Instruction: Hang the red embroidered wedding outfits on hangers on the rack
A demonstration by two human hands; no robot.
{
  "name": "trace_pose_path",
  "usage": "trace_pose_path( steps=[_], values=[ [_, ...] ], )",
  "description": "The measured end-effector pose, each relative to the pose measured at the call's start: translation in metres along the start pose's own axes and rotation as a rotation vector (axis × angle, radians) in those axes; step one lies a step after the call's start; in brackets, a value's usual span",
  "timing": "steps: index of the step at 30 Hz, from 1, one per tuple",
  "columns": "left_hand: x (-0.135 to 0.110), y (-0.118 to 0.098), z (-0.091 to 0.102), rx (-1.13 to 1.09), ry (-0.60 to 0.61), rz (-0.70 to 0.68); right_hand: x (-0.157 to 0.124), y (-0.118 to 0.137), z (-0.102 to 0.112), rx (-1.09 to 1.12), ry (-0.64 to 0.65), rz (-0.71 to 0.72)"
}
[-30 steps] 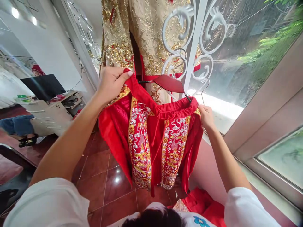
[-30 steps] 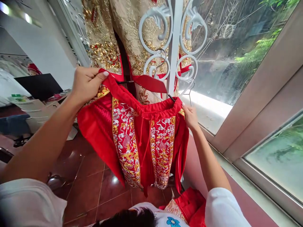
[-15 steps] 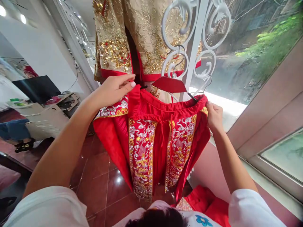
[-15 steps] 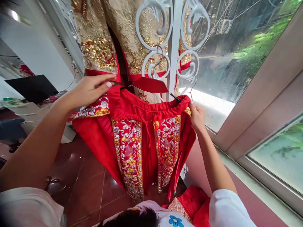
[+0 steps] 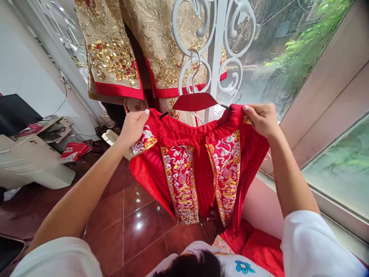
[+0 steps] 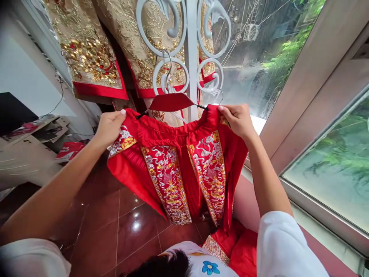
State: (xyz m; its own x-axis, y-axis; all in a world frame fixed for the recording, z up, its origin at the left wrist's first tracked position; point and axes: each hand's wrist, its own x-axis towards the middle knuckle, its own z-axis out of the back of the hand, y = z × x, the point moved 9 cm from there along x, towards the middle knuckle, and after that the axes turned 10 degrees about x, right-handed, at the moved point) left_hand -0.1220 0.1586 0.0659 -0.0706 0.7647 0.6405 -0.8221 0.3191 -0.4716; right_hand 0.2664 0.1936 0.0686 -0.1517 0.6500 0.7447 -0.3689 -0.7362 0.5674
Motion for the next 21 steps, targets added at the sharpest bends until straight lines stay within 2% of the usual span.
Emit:
trace_pose_path(
  steps=[4, 7, 9, 10, 13, 15, 16, 18, 21],
  values=[
    [-0.016, 0.006, 0.014, -0.082, -0.243, 0.033, -0.007, -0.015, 0.013, 0.158, -0.252, 0.016],
    [-0.027, 0.004, 0.022, 0.003, -0.325, 0.023, -0.021, -0.030, 0.020, 0.261, -0.379, -0.008],
    [-0.031, -0.006, 0.019, 0.080, -0.293, -0.058, -0.028, -0.029, 0.019, 0.252, -0.365, -0.001],
    [-0.033, -0.012, 0.016, 0.119, -0.264, -0.111, -0.029, -0.024, 0.016, 0.219, -0.316, 0.019],
    [-0.036, -0.032, 0.003, 0.296, -0.149, -0.238, -0.033, -0.001, -0.005, -0.010, -0.084, 0.139],
    [-0.043, -0.041, 0.001, 0.409, -0.128, -0.232, -0.038, 0.010, -0.019, -0.221, 0.025, 0.212],
    [-0.049, -0.045, 0.003, 0.439, -0.152, -0.211, -0.041, 0.013, -0.024, -0.310, 0.045, 0.236],
    [-0.072, -0.055, 0.013, 0.463, -0.287, -0.173, -0.051, 0.019, -0.030, -0.425, 0.005, 0.274],
    [-0.129, -0.076, 0.016, 0.464, -0.558, -0.198, -0.078, 0.037, -0.030, -0.476, -0.232, 0.339]
  ],
)
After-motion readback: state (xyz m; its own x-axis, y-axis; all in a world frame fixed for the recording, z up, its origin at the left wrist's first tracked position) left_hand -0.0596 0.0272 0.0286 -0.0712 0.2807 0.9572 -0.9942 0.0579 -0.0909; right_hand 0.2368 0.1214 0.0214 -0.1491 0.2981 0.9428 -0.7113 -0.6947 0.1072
